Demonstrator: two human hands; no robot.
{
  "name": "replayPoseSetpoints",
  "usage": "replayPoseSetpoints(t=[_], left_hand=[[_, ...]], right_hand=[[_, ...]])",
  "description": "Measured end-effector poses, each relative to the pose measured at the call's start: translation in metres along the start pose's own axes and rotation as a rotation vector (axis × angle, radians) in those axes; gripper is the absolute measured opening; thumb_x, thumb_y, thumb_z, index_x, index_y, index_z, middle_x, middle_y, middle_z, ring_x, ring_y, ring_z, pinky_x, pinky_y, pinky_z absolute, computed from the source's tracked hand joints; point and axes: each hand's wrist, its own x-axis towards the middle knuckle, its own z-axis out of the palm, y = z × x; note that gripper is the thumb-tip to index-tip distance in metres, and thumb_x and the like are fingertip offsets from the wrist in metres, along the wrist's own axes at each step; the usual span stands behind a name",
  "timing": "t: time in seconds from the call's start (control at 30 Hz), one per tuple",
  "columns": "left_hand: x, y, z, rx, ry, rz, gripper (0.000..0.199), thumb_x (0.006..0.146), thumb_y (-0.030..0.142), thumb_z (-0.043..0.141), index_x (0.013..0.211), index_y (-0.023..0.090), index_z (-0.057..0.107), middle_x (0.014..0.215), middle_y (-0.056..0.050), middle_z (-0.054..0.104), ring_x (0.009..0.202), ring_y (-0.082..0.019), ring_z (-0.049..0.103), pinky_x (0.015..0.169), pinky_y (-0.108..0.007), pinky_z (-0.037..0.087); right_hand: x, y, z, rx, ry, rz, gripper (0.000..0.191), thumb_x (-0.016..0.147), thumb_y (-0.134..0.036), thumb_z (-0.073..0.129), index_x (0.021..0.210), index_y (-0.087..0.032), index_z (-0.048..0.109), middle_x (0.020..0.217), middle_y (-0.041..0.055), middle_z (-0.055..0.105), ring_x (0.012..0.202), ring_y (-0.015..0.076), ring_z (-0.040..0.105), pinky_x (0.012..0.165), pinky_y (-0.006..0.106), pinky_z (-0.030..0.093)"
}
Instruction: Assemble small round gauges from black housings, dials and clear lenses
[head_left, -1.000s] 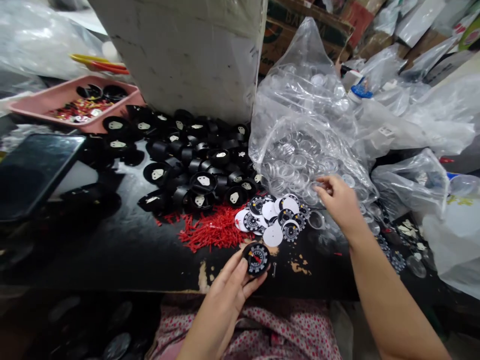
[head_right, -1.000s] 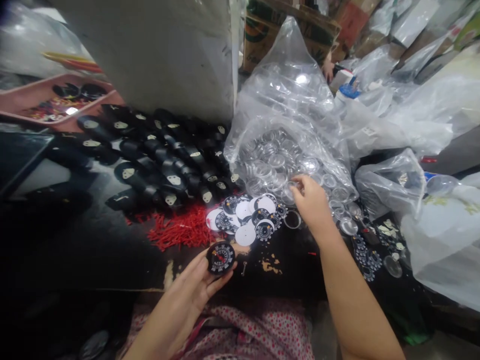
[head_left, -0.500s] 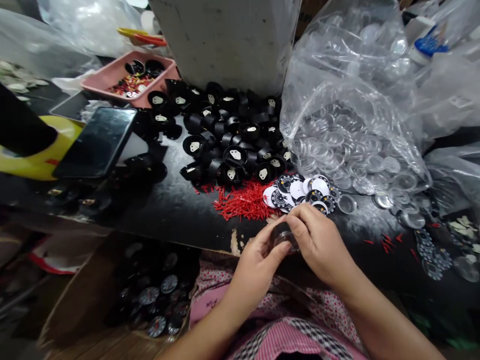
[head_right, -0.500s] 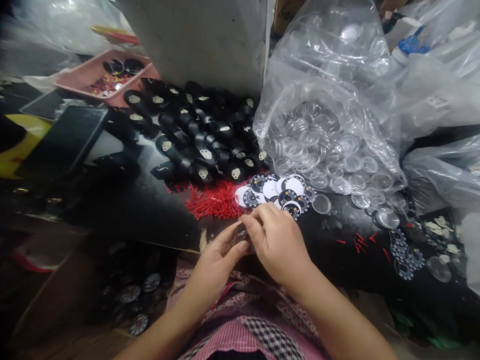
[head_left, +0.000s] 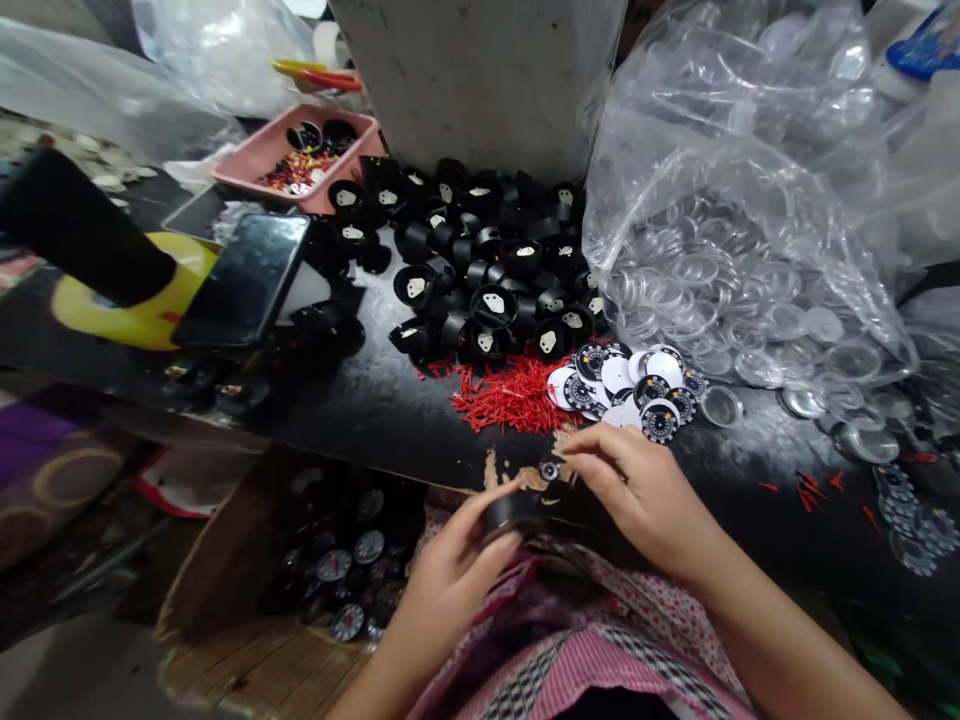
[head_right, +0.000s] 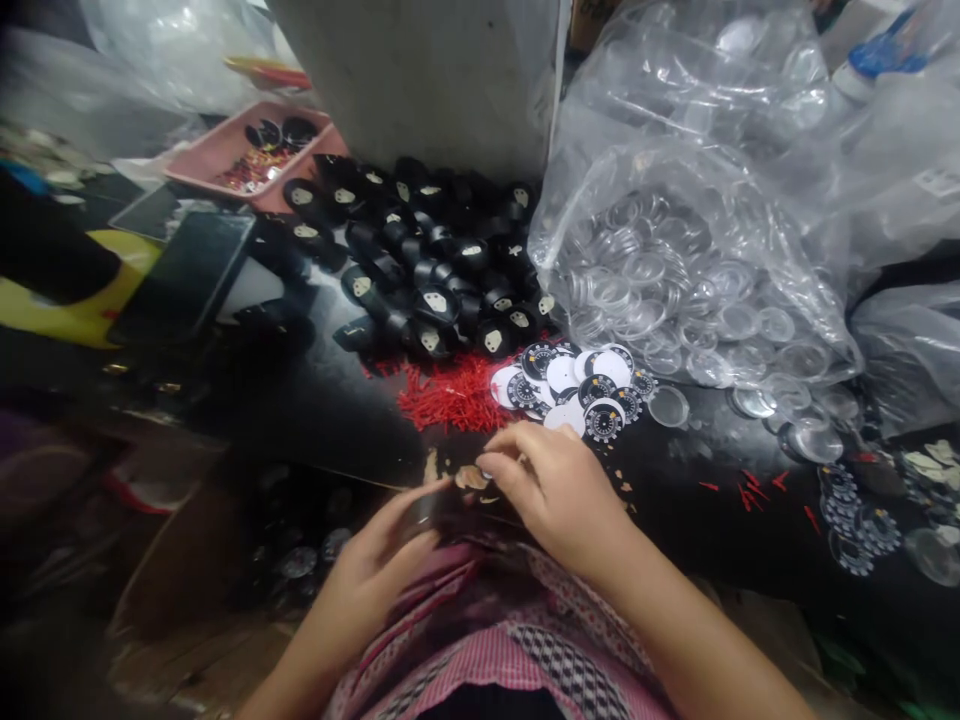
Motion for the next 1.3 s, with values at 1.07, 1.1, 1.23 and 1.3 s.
replayPoseSetpoints(t=[1.07, 1.1, 1.23, 1.3], left_hand=[[0.027, 0.029, 0.029, -0.528, -0.106, 0.080, 0.040, 0.086, 0.026, 0.070, 0.125, 0.032, 0.065, 0.139, -0.002, 0.063, 0.128, -0.023, 0.057, 0.105, -0.032, 0.048], [0.029, 0.028, 0.033, -0.602, -0.104, 0.010, 0.033, 0.086, 0.027, 0.070, 0.119, 0.029, 0.069, 0.133, -0.004, 0.067, 0.122, -0.022, 0.062, 0.102, -0.032, 0.050], [0.030, 0.033, 0.039, -0.789, -0.142, -0.170, 0.027, 0.086, 0.032, 0.069, 0.112, 0.025, 0.072, 0.120, -0.008, 0.073, 0.103, -0.023, 0.071, 0.089, -0.033, 0.058], [0.030, 0.036, 0.042, -0.833, -0.112, -0.193, 0.031, 0.085, 0.033, 0.071, 0.115, 0.025, 0.070, 0.118, -0.008, 0.074, 0.100, -0.023, 0.073, 0.085, -0.033, 0.059]], right_hand=[[-0.002, -0.006, 0.012, 0.579, -0.106, 0.293, 0.020, 0.089, -0.039, 0.059, 0.090, -0.019, 0.057, 0.079, 0.0002, 0.061, 0.071, 0.0143, 0.057, 0.068, 0.029, 0.047], [-0.005, -0.004, 0.010, 0.584, -0.116, 0.283, 0.020, 0.089, -0.038, 0.059, 0.091, -0.019, 0.058, 0.081, 0.0009, 0.062, 0.072, 0.0147, 0.058, 0.069, 0.029, 0.048], [-0.012, 0.013, -0.009, 0.296, -0.129, 0.238, 0.023, 0.090, -0.036, 0.059, 0.105, -0.019, 0.065, 0.091, 0.0051, 0.065, 0.084, 0.0204, 0.063, 0.077, 0.037, 0.051], [-0.011, 0.026, -0.019, -0.072, -0.001, 0.225, 0.032, 0.089, -0.033, 0.062, 0.118, -0.020, 0.064, 0.099, 0.0085, 0.064, 0.094, 0.0258, 0.062, 0.085, 0.046, 0.049]])
